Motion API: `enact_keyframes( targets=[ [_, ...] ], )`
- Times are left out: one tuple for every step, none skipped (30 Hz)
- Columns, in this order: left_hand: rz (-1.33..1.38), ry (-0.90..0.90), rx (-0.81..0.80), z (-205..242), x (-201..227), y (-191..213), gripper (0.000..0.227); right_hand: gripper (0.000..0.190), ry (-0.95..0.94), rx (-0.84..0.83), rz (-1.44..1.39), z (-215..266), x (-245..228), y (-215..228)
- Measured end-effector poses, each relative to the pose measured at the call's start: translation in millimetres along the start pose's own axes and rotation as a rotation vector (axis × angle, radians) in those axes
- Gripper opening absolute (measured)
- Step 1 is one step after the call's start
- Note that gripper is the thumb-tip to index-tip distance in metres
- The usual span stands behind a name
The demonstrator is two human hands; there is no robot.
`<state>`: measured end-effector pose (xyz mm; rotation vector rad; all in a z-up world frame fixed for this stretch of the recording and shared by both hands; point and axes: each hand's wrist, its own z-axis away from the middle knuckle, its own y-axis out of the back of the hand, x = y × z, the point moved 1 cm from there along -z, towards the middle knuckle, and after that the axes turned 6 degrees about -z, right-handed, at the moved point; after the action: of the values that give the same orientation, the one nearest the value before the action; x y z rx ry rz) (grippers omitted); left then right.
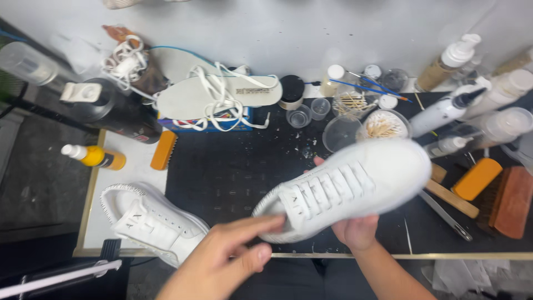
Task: The person laces a pair of white sneakers by hand. They thread the laces through the eyelets of the first shoe, pull them tight, and then proceed to lace the second shoe in the same manner.
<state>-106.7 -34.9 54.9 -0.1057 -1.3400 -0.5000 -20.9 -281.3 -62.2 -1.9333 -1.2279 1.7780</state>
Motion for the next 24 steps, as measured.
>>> enact_keyframes(
  targets=[
    [-0.086,-0.074,0.039,5.5,-1.2,-5.7,0.046,0.118,-0.044,0.053,-0.074,-1.0,-0.3,2.1],
    [-0.173,-0.151,0.079,9.6,-3.9,-11.1,0.042,0.119,-0.084,0.104,-0.149,-1.0,-0.8,3.2],
    [-0.258,-0.230,0.120,12.1,-7.9,-15.9,0.039,0.118,-0.136,0.147,-0.216,0.9,-1.6,3.0],
    [-0.427,-0.363,0.142,8.9,-13.2,-23.1,0.040,0.117,-0.187,0.184,-0.284,1.1,-2.2,2.7],
    [-0.595,-0.497,0.164,1.8,-19.0,-33.6,0.041,0.116,-0.238,0.221,-0.352,1.3,-2.5,2.2],
    [-0.759,-0.624,0.187,-1.2,-22.9,-45.8,0.042,0.115,-0.258,0.228,-0.353,2.1,-1.8,1.3],
    [-0.744,-0.566,0.247,-2.9,-25.5,-59.2,0.039,0.114,-0.277,0.236,-0.355,1.5,0.3,0.7],
    [-0.731,-0.502,0.312,-4.5,-25.8,-74.8,0.035,0.113,-0.303,0.240,-0.358,2.1,1.9,-0.4],
    [-0.717,-0.437,0.375,-5.0,-25.3,-83.7,0.033,0.113,-0.307,0.238,-0.378,4.3,2.4,-1.8],
    [-0.705,-0.405,0.407,-6.7,-25.4,-84.6,0.032,0.113,-0.309,0.226,-0.398,3.1,4.0,-2.3],
    [-0.693,-0.374,0.439,-8.8,-24.7,-84.1,0.031,0.112,-0.310,0.214,-0.417,2.3,5.7,-2.9],
    [-0.679,-0.343,0.468,-10.7,-23.0,-83.7,0.031,0.112,-0.308,0.199,-0.445,2.3,7.0,-3.4],
    [-0.702,-0.330,0.444,-14.4,-21.0,-83.8,0.041,0.111,-0.305,0.183,-0.472,2.4,8.7,-3.4],
    [-0.722,-0.314,0.417,-19.2,-19.1,-84.4,0.052,0.111,-0.305,0.172,-0.500,4.2,10.1,-3.1],
    [-0.742,-0.298,0.389,-23.3,-17.1,-84.4,0.062,0.111,-0.285,0.173,-0.474,5.1,12.3,-2.4],
    [-0.769,-0.284,0.387,-25.5,-14.3,-84.0,0.067,0.112,-0.269,0.171,-0.450,4.3,15.2,-2.0],
    [-0.797,-0.269,0.384,-27.0,-11.5,-83.3,0.072,0.112,-0.254,0.168,-0.427,4.2,17.6,-2.1],
    [-0.828,-0.256,0.384,-28.9,-9.2,-81.0,0.077,0.112,-0.241,0.167,-0.388,3.0,20.0,-2.3],
    [-0.817,-0.240,0.372,-29.9,-7.9,-76.2,0.071,0.112,-0.229,0.167,-0.349,1.6,22.1,-3.0],
    [-0.804,-0.216,0.362,-28.2,-7.1,-70.5,0.066,0.112,-0.223,0.166,-0.313,1.1,24.1,-4.2],
    [-0.791,-0.193,0.353,-25.7,-6.7,-65.4,0.060,0.112,-0.226,0.169,-0.314,0.2,25.8,-5.4],
    [-0.792,-0.167,0.358,-23.7,-7.1,-59.5,0.049,0.111,-0.224,0.175,-0.315,-0.5,27.4,-6.5],
    [-0.794,-0.140,0.364,-22.8,-8.1,-53.2,0.039,0.111,-0.223,0.182,-0.316,-1.2,28.7,-7.3],
    [-0.795,-0.115,0.368,-21.9,-8.5,-49.5,0.029,0.111,-0.220,0.194,-0.304,-1.3,29.9,-8.1]
  ],
)
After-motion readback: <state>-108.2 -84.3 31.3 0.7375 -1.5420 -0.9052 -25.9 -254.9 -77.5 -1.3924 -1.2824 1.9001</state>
